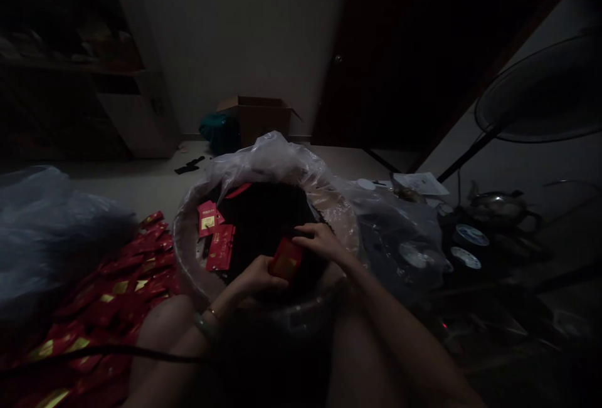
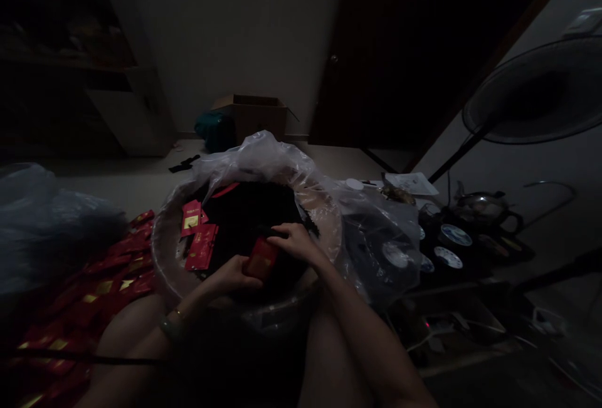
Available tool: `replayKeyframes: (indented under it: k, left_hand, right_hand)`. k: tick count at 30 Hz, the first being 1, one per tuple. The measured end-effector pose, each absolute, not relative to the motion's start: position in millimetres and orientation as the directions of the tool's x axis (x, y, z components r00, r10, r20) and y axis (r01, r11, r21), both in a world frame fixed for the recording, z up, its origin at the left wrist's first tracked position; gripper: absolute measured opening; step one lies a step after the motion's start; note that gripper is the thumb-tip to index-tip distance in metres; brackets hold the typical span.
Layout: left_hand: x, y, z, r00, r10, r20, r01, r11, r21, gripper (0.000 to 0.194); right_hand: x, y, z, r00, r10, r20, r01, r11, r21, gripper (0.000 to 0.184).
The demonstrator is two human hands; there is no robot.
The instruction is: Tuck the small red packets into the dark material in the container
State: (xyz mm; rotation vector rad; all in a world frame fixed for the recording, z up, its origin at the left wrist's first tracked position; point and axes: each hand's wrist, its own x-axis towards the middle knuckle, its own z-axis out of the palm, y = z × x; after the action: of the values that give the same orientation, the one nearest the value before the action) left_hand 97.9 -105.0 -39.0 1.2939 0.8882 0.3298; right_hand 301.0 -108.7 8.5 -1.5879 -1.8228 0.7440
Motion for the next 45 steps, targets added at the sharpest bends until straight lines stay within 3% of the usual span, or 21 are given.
replayKeyframes:
  k: [5,11,26,32,36,38,41,45]
  left_hand:
    - [103.2,-103.0,-34.7,0.629,0.747,-0.217,0.092,0.206,0.974,0.051]
    - [106.6,-97.9,-31.3,0.494,0.865,-0.089,0.068,0.064,0.996,0.046]
    - [106.6,-99.0,-24.2,0.452,0.88,-0.145,0.034,0.145,0.989,0.051]
    - [106.5,-98.8,-31.3,0.457,0.876,-0.154,0.033,0.156,0.987,0.043]
    - [104.9,-98.9,-29.3,0.439,0.887,-0.145,0.019,0.153,0.988,0.039]
    - [103.6,-99.3,-26.5,0.415,0.9,-0.131,0.016,0.137,0.99,0.038]
    - [101.3,-99.8,-24.7,0.38,0.914,-0.141,0.069,0.123,0.99,0.037]
    - [100.0,-99.6,-27.3,0.344,0.931,-0.125,0.077,0.104,0.992,0.046]
  right_hand:
    - [296.8,-112.7,7.3,-0.098,0.991,0.094,0.669,0.135,-0.73,0.028]
    - [284.7,-121.6,11.0,-0.12,0.991,0.053,0.703,0.123,-0.7,0.028]
    - [277.3,-125.3,2.5,-0.12,0.99,0.08,0.756,0.143,-0.638,0.024]
    - [281.8,-126.4,0.6,-0.209,0.977,0.049,0.645,0.176,-0.744,0.03]
    - [310.1,-124.2,-4.3,0.01,0.997,0.076,0.589,0.056,-0.806,0.049]
    - [333.2,-120.6,-14.7,0.131,0.988,0.081,0.666,-0.027,-0.745,0.049]
    - [366.6,-116.1,-35.2,0.162,0.986,0.029,0.826,-0.119,-0.551,0.043]
    - [374.9,-116.3,-45.6,0.168,0.985,0.03,0.868,-0.134,-0.477,0.042]
